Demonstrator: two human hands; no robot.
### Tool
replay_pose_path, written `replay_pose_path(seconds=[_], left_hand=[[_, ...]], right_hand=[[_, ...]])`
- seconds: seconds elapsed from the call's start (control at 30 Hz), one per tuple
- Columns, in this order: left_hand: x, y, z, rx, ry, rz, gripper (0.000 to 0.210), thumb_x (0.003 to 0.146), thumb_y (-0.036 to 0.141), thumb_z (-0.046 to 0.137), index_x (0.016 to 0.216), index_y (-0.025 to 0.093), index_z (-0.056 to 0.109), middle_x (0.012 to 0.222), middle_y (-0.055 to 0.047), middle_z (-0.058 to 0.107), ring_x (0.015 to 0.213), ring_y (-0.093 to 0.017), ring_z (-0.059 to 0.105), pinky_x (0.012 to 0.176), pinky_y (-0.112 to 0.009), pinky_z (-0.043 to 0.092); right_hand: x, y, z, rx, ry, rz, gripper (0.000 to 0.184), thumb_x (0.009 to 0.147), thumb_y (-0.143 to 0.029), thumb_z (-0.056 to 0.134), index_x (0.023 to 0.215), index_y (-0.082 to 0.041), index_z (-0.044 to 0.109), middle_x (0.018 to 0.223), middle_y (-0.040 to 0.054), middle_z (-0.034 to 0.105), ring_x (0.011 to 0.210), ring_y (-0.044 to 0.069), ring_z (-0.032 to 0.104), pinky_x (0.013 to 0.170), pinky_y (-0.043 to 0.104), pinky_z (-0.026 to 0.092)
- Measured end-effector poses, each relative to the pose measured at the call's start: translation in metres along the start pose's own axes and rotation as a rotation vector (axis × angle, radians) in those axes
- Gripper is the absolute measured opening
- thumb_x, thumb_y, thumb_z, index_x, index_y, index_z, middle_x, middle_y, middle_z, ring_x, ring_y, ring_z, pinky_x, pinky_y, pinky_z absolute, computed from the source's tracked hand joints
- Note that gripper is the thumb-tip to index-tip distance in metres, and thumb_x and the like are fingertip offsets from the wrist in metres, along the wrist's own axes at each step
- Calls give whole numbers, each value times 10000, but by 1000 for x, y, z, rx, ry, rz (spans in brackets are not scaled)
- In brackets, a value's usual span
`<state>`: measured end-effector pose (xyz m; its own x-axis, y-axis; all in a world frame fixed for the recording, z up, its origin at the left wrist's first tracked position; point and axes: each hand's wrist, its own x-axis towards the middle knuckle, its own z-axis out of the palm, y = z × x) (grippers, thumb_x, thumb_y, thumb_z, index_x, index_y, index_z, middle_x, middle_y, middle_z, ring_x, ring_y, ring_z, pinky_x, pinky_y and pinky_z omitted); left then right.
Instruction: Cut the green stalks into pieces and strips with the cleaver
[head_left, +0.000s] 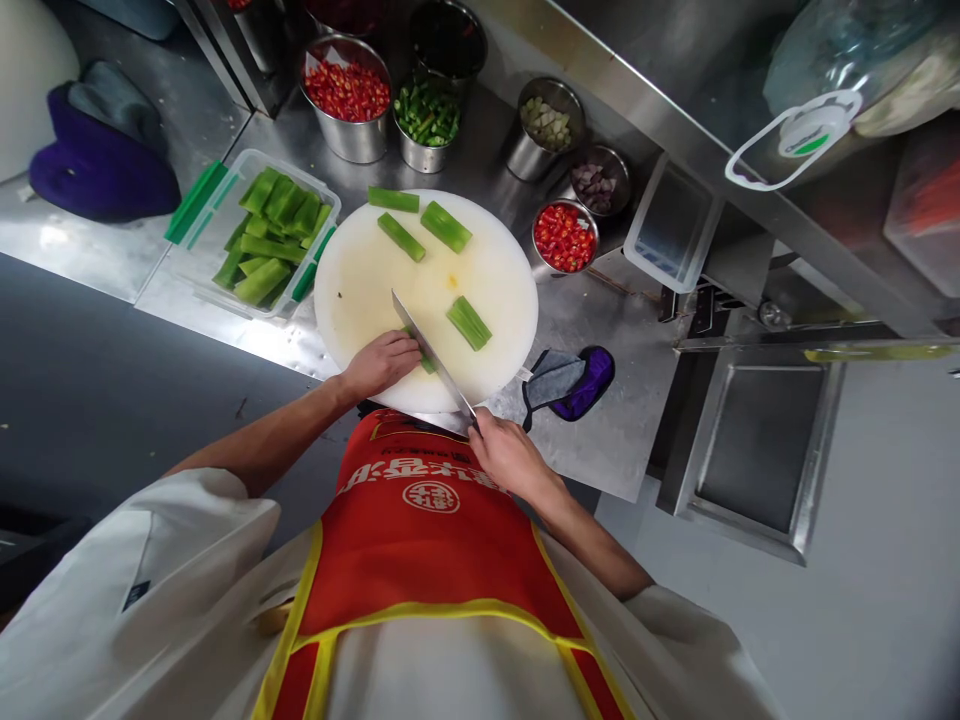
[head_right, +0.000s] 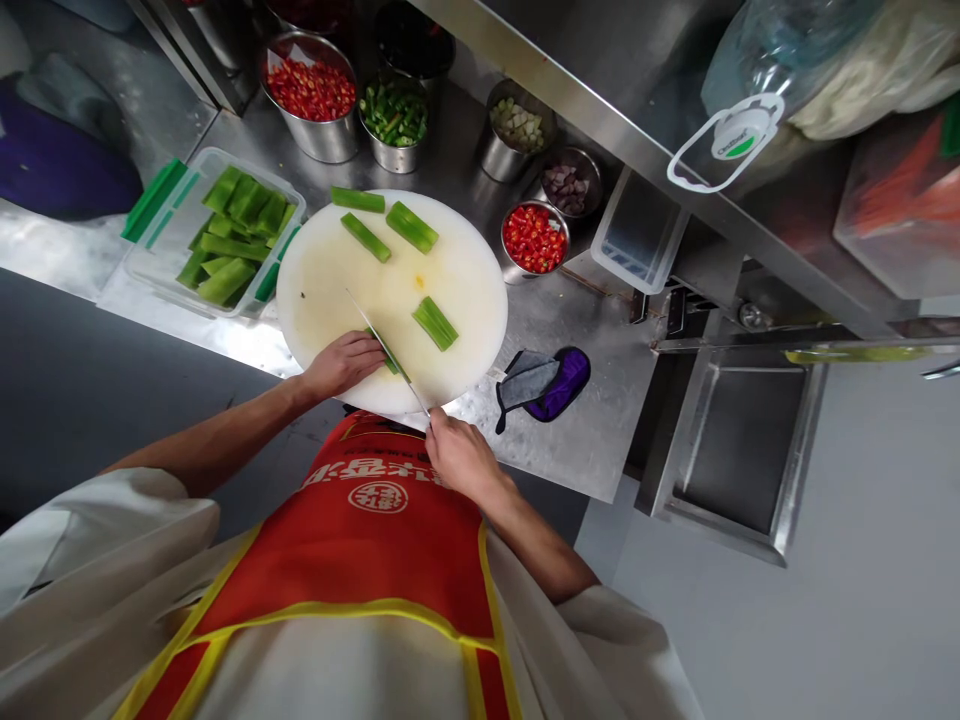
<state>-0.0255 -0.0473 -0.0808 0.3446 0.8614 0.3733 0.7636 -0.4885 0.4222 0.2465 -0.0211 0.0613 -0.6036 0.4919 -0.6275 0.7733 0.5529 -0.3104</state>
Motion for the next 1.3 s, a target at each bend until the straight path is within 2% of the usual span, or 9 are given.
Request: replay_pose_path(seconds=[0.17,0.37,0.53,0.77,1.13,1.3], left_hand=[[-1,0,-1,-24,-9,-1,264,1043,253,454,1038,212,715,1063,-45,753,1090,-171,663,1035,-384,519],[-3,-1,-2,30,-19,14,287,1051,246,416,1058,197,699,1048,-54,744,1070,-174,657,1033,-379,520],[-2,0,-3,-12,-3,13,267,1043,237,429,1070,196,692,1054,-63,736,1079,-172,644,1051,-373,503],[0,1,-5,100,21,97,279,1049,215,407,1039,160,680,1042,-68,740,1050,-178,643,1019,-360,507],[0,1,-5,47,-15,59,306,1057,239,385,1064,176,684,1047,-68,736,1061,-174,643,1027,-369,505],[-1,1,-5,27,-17,40,285,1053,240,403,1085,186,682,1067,-68,736,1078,-173,642,1034,-371,506]], right_hand=[[21,-3,3,2,28,-2,200,1057,-262,387,1139,-172,545,1065,113,745,954,238,695,755,287,384],[5,2,-3,5,50,-24,205,1060,-267,375,1150,-178,536,1055,107,739,941,226,684,772,284,376],[1,0,-4,5,44,-29,203,1054,-261,376,1138,-171,538,1026,106,738,919,232,685,761,289,376],[-1,-1,-6,5,44,-25,195,1057,-263,381,1090,-168,548,985,100,744,902,233,695,732,291,371],[-12,4,1,41,12,-16,208,1054,-252,374,1152,-159,532,997,108,741,900,230,696,741,290,378],[9,1,5,6,9,-4,198,1048,-247,382,1117,-163,547,1007,114,747,908,240,699,729,296,374]])
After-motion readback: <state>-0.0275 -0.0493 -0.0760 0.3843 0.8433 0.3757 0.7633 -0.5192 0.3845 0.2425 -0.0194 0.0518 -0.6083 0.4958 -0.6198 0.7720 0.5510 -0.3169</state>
